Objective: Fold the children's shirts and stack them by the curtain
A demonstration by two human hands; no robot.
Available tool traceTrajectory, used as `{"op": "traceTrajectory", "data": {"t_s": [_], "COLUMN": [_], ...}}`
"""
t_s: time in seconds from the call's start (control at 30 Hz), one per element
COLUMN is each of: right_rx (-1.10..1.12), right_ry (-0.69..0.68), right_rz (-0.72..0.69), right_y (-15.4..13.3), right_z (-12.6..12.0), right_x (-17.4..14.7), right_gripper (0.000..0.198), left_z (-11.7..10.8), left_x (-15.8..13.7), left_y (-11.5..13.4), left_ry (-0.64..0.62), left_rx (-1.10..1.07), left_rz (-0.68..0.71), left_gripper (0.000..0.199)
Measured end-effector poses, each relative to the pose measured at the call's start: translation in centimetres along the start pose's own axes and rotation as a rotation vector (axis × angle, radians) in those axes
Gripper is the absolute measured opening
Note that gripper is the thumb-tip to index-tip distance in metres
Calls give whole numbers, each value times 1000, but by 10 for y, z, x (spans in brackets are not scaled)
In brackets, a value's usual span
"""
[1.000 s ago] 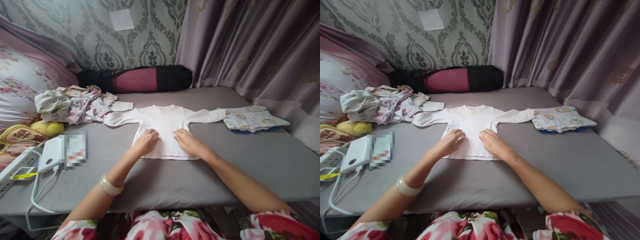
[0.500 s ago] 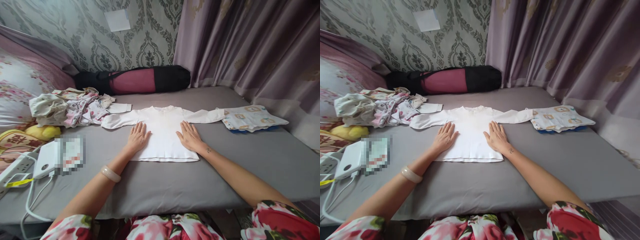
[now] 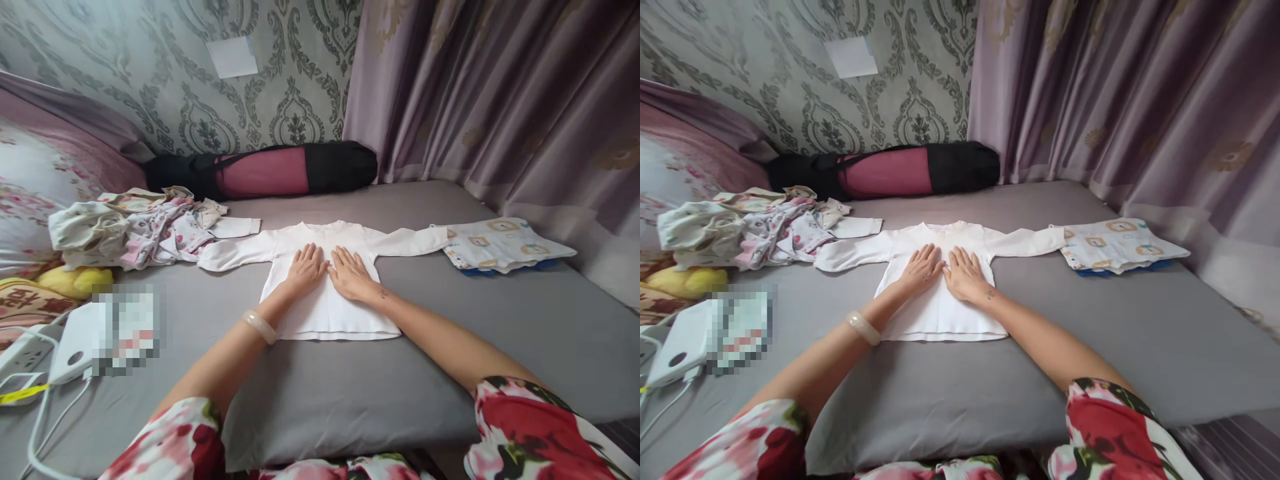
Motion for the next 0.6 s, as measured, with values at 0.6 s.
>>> {"op": "traceTrajectory", "data": {"t_s": [0.6], "right_rx": [12], "right_ry": [202], "right_rz": [197], "right_y": [42], "right_z": [-11], "right_x": [88], "right_gripper": [61], "left_z": [6], "left_x": [73], "left_y": [-66], "left_ry": [114], "left_rx": [-26], "left_rz": [-238], "left_gripper": [65]}}
Point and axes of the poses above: each hand's wrist, its own x-axis towards the middle knuckle, its own z-axis out of the palm, y = z × x, the point moved 4 cm from there along x, towards the middle knuckle, and after that the axes turned 2 degrees about x, right-handed, at the moved point
